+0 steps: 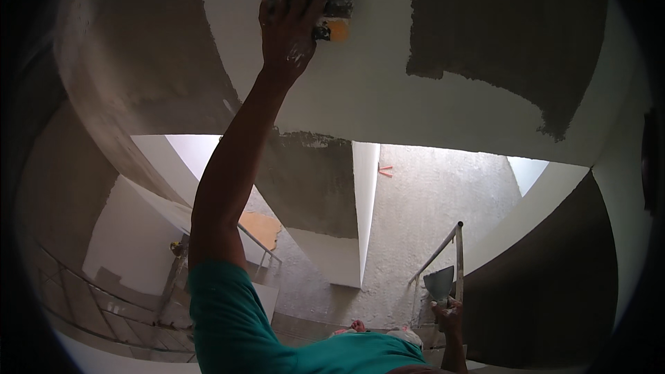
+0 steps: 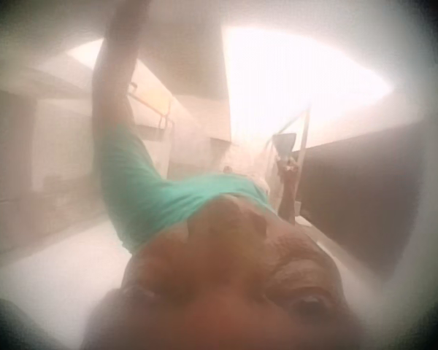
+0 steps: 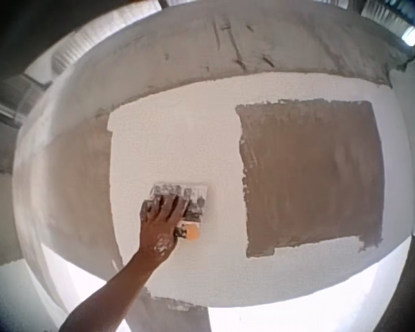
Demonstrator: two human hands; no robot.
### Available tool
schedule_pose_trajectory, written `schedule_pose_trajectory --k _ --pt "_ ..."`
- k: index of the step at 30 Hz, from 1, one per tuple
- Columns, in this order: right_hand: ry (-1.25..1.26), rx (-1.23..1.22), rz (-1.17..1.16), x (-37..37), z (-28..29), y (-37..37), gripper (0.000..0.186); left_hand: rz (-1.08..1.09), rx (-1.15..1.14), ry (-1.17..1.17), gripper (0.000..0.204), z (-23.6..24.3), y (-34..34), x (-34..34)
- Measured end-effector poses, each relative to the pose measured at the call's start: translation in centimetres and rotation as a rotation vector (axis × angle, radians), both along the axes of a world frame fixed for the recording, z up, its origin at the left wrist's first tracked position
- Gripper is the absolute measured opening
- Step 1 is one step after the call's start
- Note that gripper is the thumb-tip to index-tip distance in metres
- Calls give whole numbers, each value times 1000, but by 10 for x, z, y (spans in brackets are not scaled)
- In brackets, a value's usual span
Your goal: The person applies plaster to a ceiling using a trowel and a hawk. They repeatedly scoop plaster from the hawk and spread it across the ceiling surface in smooth strokes.
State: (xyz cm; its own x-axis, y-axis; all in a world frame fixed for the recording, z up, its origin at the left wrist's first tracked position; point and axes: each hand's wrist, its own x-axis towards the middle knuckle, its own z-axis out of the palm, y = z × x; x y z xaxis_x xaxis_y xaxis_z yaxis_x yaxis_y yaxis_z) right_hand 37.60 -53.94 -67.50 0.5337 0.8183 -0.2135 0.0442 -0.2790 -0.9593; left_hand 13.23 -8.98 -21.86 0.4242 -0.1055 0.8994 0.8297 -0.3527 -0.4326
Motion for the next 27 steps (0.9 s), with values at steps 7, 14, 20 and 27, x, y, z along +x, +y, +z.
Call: schedule_pose_trajectory --k 7,14,20,27 --pt "-44 -8 -83 20 -25 -9 19 27 157 -107 82 109 26 -11" --pt "-43 7 -106 24 -24 -2 26 54 85 -163 67 199 33 -13" --pt "-64 -14 -163 26 -29 1 26 151 51 -187 63 234 36 -11" --pt "-51 18 -144 13 -18 10 21 103 90 -106 62 262 46 -16"
